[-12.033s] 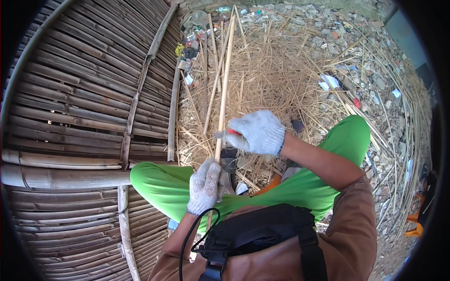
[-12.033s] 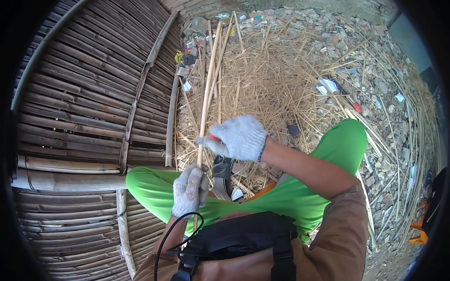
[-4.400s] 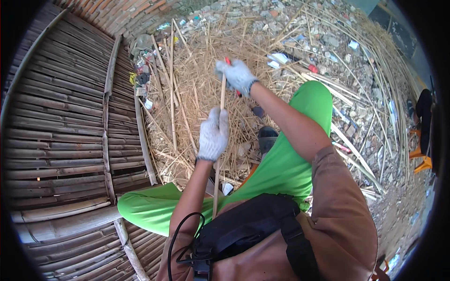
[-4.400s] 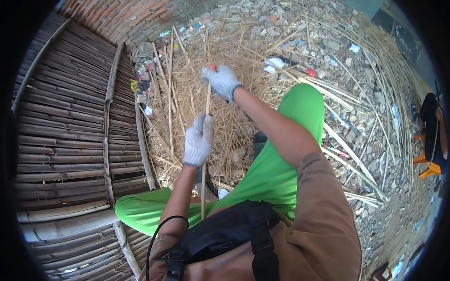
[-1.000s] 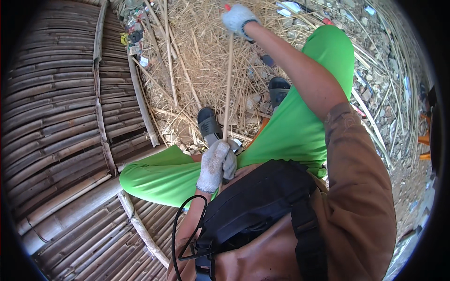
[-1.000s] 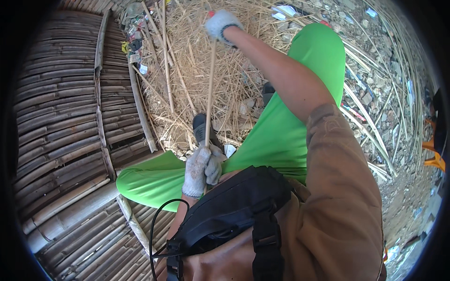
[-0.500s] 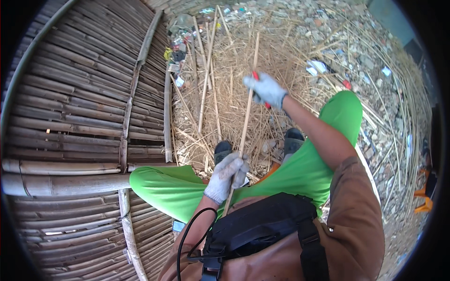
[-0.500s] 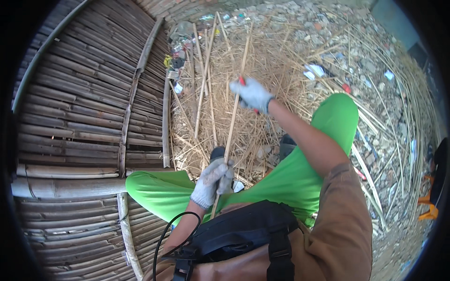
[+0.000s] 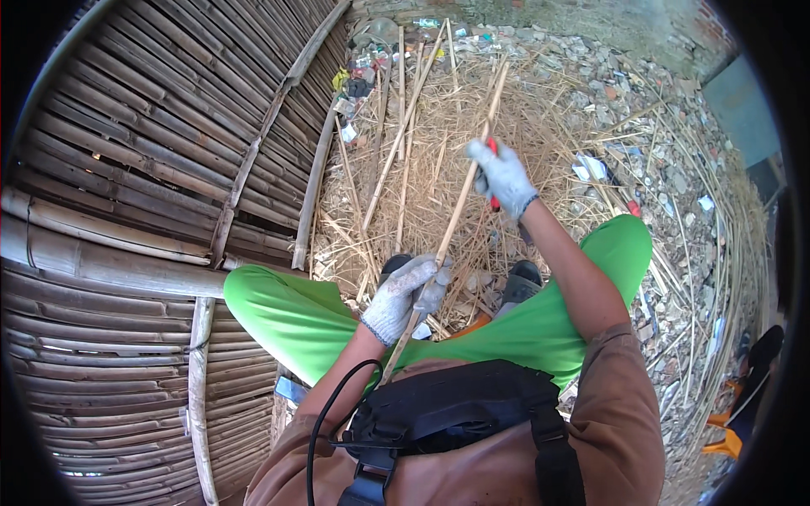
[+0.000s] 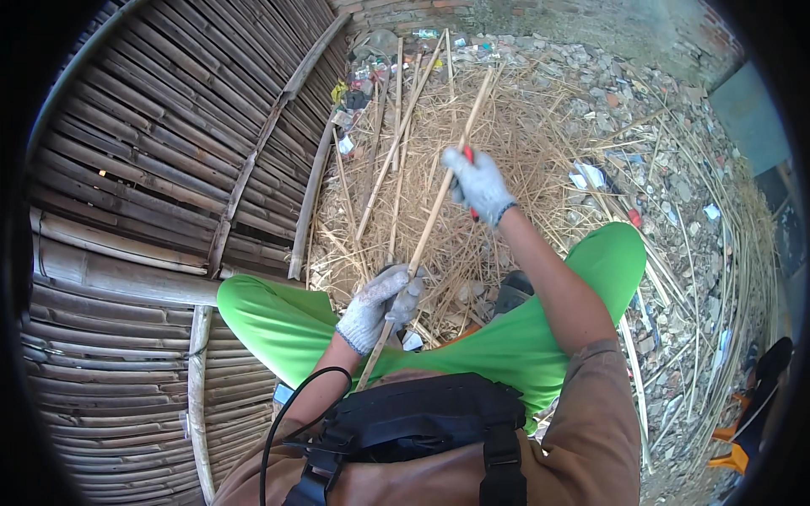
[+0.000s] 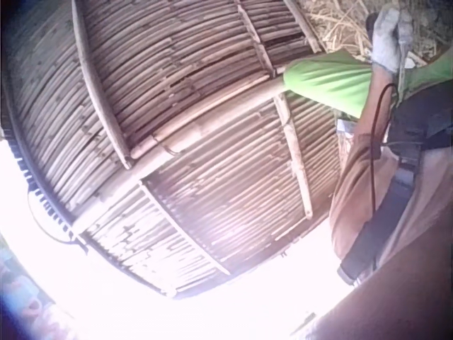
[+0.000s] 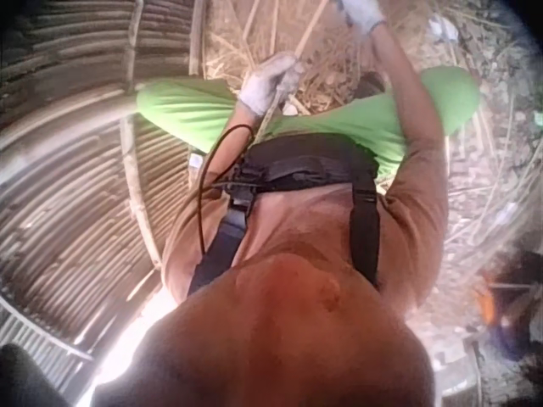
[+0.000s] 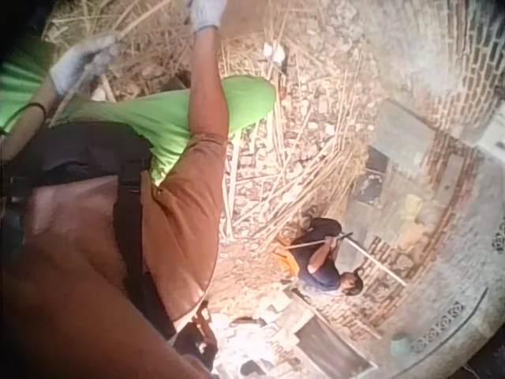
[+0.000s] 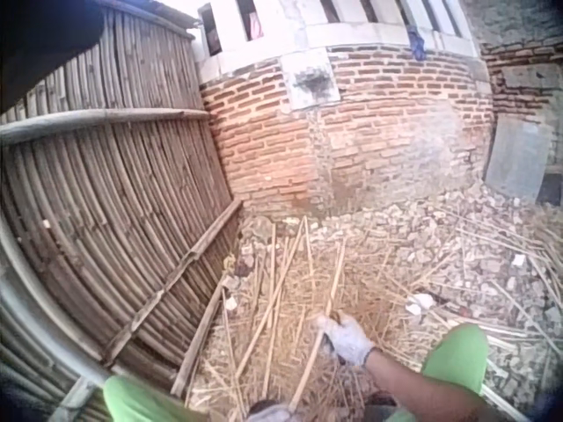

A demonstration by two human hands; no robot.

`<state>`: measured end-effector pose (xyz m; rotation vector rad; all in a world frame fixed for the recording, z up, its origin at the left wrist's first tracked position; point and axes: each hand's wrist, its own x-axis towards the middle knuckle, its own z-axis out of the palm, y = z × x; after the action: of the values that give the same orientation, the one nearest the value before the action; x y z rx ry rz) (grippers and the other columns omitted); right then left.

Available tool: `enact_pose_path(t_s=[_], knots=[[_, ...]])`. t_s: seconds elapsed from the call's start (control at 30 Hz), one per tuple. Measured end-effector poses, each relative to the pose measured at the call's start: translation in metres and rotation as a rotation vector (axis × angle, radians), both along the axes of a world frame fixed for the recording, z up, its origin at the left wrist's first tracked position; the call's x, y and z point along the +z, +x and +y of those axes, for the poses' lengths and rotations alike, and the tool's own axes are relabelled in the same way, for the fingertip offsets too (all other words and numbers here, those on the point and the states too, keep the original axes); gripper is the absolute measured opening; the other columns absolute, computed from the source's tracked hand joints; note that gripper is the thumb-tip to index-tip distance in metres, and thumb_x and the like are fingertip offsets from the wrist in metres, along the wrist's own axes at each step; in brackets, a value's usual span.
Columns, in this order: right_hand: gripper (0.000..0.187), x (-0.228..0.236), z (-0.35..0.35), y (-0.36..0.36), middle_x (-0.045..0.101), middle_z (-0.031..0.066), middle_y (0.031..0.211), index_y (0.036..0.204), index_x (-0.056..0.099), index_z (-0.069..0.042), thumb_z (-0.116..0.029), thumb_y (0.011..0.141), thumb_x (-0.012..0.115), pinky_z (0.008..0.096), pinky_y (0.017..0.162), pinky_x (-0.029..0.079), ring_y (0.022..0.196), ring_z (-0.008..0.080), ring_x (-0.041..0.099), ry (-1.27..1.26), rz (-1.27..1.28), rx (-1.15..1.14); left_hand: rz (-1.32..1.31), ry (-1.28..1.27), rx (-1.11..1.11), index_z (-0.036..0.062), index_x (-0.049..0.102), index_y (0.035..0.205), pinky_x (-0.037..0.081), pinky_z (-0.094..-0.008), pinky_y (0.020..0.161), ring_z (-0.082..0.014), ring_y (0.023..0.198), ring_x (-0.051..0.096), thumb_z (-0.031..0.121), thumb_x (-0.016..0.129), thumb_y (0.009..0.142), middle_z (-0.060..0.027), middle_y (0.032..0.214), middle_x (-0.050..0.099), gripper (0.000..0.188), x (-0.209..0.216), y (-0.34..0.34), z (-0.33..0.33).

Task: The person uses a small red knife to shave and smooth long, thin bamboo sticks while sitting on the ground. They hold the stick in one gloved hand and run the knife down the length of the stick repeatedly.

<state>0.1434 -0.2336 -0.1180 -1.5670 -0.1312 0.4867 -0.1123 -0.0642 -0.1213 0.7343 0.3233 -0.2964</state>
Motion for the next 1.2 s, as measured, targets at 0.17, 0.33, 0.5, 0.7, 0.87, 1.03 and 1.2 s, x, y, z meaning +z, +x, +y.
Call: enact_pose_path(t_s=[0.17,0.33,0.5,0.7,0.87,1.03,1.2], knots=[[0.043,-0.017,-0.018,0.034,0.074,0.0068,0.085,0.12,0.066,-0.004,-0.044,0.106,0.07,0.0321,0.052,0.054,0.058,0.0143,0.066,-0.056,-0.042,-0.237,-0.035,0.112,0.081,-0.0048,0.063,0.139,0.043,-0.0234,0.053,-0.0095,0.062,0.054,0.021,0.069,0.107,-0.0056,0.095,0.069,0.041,0.02,-0.007,0.009],[0.051,-0.048,-0.032,0.045,0.076,0.0121,0.086,0.117,0.068,0.001,-0.048,0.104,0.071,0.0412,0.077,0.06,0.079,0.0231,0.076,-0.394,-0.65,-0.113,-0.096,0.196,0.182,-0.006,0.065,0.138,0.047,-0.0262,0.053,-0.0123,0.063,0.058,0.021,0.068,0.105,-0.0092,0.096,0.072,0.043,0.038,-0.006,0.021],[0.055,-0.005,0.003,0.008,0.067,0.0041,0.073,0.113,0.07,-0.002,-0.055,0.103,0.075,0.033,0.052,0.05,0.057,0.0123,0.063,-0.051,-0.243,0.018,-0.17,0.142,0.158,-0.0065,0.061,0.142,0.047,-0.0272,0.056,-0.0138,0.064,0.058,0.018,0.068,0.103,-0.0118,0.102,0.073,0.047,0.04,-0.009,0.032],[0.047,0.034,0.018,-0.034,0.063,-0.0004,0.068,0.109,0.068,-0.006,-0.052,0.104,0.075,0.0245,0.044,0.043,0.049,0.0071,0.056,0.133,-0.168,0.124,-0.12,0.223,0.119,-0.0059,0.059,0.145,0.049,-0.0278,0.059,-0.0156,0.072,0.064,0.019,0.066,0.107,-0.0139,0.105,0.074,0.046,0.028,-0.011,0.009],[0.041,0.033,0.02,-0.046,0.064,-0.0002,0.07,0.102,0.066,-0.007,-0.046,0.104,0.077,0.0252,0.046,0.046,0.052,0.008,0.058,-0.005,-0.061,0.302,-0.074,0.363,0.128,-0.0041,0.059,0.145,0.052,-0.0283,0.062,-0.0136,0.076,0.066,0.025,0.065,0.11,-0.01,0.109,0.074,0.046,0.032,-0.009,0.004],[0.035,0.031,0.012,-0.033,0.067,-0.0004,0.075,0.101,0.071,-0.007,-0.041,0.1,0.08,0.026,0.05,0.046,0.055,0.0074,0.058,-0.126,0.041,0.792,-0.106,0.575,0.115,0.0021,0.065,0.138,0.047,-0.0241,0.054,-0.0064,0.063,0.058,0.023,0.06,0.114,0.0017,0.088,0.067,0.032,0.04,0.018,0.01],[0.056,-0.092,-0.035,0.075,0.078,0.0145,0.095,0.116,0.076,-0.003,-0.052,0.09,0.082,0.0419,0.079,0.06,0.084,0.0237,0.074,-1.271,-0.52,0.63,-0.034,0.699,0.177,0.0028,0.066,0.135,0.047,-0.0244,0.053,-0.0075,0.063,0.058,0.025,0.063,0.113,0.0009,0.087,0.066,0.032,0.026,0.024,0.021]])
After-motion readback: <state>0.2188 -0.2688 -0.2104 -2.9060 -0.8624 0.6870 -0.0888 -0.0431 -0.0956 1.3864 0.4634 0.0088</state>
